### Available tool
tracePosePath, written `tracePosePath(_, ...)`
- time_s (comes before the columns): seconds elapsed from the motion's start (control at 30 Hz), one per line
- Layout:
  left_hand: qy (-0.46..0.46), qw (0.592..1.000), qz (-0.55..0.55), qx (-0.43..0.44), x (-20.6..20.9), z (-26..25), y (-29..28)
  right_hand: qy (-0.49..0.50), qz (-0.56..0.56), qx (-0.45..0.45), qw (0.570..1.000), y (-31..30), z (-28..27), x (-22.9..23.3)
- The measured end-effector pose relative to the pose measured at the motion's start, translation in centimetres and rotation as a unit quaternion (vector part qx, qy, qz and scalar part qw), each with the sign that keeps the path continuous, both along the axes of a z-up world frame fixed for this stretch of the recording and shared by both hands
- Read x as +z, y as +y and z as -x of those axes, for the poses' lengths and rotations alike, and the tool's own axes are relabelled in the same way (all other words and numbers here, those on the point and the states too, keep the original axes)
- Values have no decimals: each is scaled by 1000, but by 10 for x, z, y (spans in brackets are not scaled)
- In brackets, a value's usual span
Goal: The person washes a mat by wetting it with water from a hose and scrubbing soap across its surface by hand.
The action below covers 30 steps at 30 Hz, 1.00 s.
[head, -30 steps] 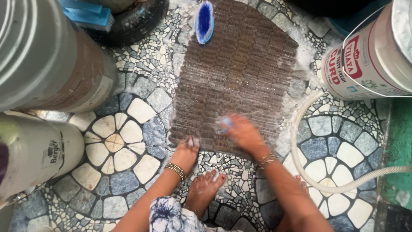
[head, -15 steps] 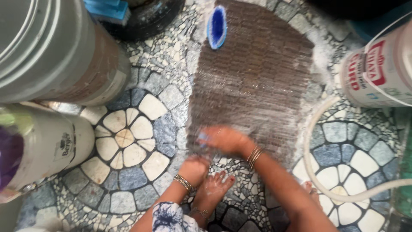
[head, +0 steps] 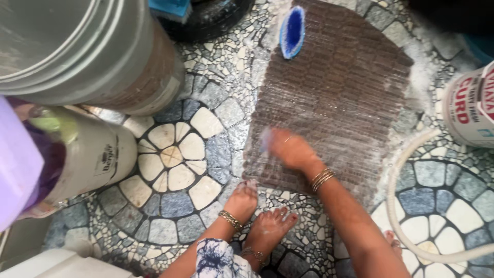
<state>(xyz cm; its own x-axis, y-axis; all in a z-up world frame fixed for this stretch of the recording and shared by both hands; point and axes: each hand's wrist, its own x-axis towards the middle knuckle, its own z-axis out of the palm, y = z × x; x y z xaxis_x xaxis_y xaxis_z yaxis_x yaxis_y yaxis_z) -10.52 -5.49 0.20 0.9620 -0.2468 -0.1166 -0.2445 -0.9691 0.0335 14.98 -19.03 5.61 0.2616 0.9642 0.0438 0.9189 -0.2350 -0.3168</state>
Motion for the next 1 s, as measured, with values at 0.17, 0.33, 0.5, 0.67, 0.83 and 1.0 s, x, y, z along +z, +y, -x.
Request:
tracePosePath(0.17,21,999,0,-26,10,-6,0,-38,63,-216,974,28,24,5)
tracePosePath(0.33,-90,995,-5,-41,10,1,11,23,-87,146,985,22,44,14)
tracePosePath(0.5,2,998,51,-22,-6,2,10,-1,-55,-257,965,40,16,12)
tracePosePath(0.67,-79,994,81,-10,6,-5,22,-5,26,-200,979,10,76,9)
tracePosePath(0.83,193,979,50,-51,35,-30,41,19,45,-157,986,-77,85,20)
tracePosePath(1.0,398,913,-34,-89,95,-76,80,35,102,-234,966,-134,81,20)
